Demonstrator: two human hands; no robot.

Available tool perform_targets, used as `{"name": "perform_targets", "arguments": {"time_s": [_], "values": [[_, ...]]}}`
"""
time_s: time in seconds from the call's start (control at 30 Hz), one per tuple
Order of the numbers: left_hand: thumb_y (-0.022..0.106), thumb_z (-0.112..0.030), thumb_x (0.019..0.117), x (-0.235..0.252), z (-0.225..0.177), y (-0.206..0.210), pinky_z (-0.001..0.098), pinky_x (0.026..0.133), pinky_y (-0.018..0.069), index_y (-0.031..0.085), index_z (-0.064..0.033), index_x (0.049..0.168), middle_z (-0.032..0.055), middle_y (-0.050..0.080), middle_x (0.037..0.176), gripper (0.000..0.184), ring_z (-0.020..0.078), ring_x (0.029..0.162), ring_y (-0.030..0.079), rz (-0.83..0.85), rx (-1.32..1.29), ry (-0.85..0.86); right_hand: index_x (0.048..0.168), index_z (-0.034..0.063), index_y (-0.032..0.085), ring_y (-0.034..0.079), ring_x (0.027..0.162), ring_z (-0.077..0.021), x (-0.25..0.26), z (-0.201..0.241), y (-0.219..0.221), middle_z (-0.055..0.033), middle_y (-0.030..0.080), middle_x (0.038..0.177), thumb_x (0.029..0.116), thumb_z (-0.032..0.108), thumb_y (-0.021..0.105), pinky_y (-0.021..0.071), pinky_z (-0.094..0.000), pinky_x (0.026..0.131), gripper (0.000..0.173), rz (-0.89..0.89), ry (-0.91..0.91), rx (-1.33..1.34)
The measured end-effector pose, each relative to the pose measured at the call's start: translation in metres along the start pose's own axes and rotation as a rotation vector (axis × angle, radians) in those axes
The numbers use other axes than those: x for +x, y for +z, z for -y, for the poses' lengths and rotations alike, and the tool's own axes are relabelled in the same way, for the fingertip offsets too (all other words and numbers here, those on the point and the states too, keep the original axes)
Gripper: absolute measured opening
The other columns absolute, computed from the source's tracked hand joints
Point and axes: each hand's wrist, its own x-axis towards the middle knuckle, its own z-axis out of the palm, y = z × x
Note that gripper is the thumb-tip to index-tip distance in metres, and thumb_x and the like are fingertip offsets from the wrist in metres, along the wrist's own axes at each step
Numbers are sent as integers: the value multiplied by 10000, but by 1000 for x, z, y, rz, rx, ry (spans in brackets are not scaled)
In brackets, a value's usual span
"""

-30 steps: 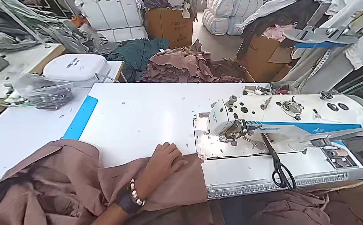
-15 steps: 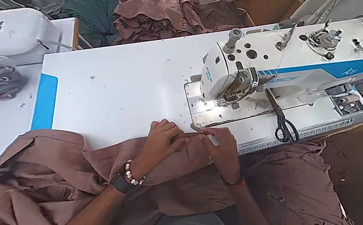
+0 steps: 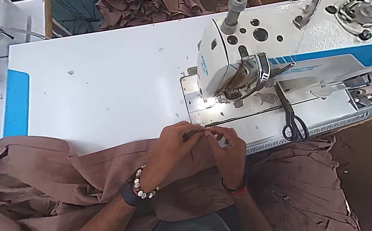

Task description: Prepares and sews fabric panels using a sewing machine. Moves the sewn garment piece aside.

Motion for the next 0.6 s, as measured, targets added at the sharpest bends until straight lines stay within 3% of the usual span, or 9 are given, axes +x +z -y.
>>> {"name": "perform_targets", "arguments": {"time_s": [0.1,0.23,0.33,0.43,0.5,0.6], "values": [[653,-313,983,-4,-5,3,169,739,557,805,-214,1050,-85,756,953,193,-33,846,679,-69,43,23,915,179,807,618,760,-40,-1,-1,4,93,725,821,865,241,768,504,-266,724,88,-98,-80,-103],[618,-276,992,-7,-11,11,244,817,582,809,-198,1082,-36,775,997,224,52,945,715,-161,185,87,901,187,819,644,818,-103,-2,2,7,63,761,878,878,230,756,464,-341,732,79,-188,-260,-336],[617,-289,995,-5,-13,12,257,809,578,808,-186,1075,-28,775,1001,231,67,944,713,-186,217,125,935,189,832,648,866,-133,-2,8,3,44,768,909,900,222,737,444,-363,748,106,-168,-315,-414],[623,-323,990,-1,-11,13,244,728,557,806,-199,1005,-52,759,933,222,39,850,691,-198,178,93,995,178,834,645,923,-133,-3,12,-3,46,769,949,911,216,696,459,-373,796,167,-79,-254,-328],[625,-345,980,3,-7,13,215,660,528,802,-217,980,-88,732,876,218,-8,764,648,-172,104,36,1043,166,819,655,921,-90,0,9,-8,58,768,971,935,220,644,516,-323,813,213,-24,-155,-190],[637,-334,979,6,-6,13,185,657,523,809,-210,982,-97,734,878,212,-33,763,641,-157,21,16,1047,178,812,666,826,-40,11,2,-15,74,758,910,997,290,638,541,-254,718,214,130,27,-22]]}}
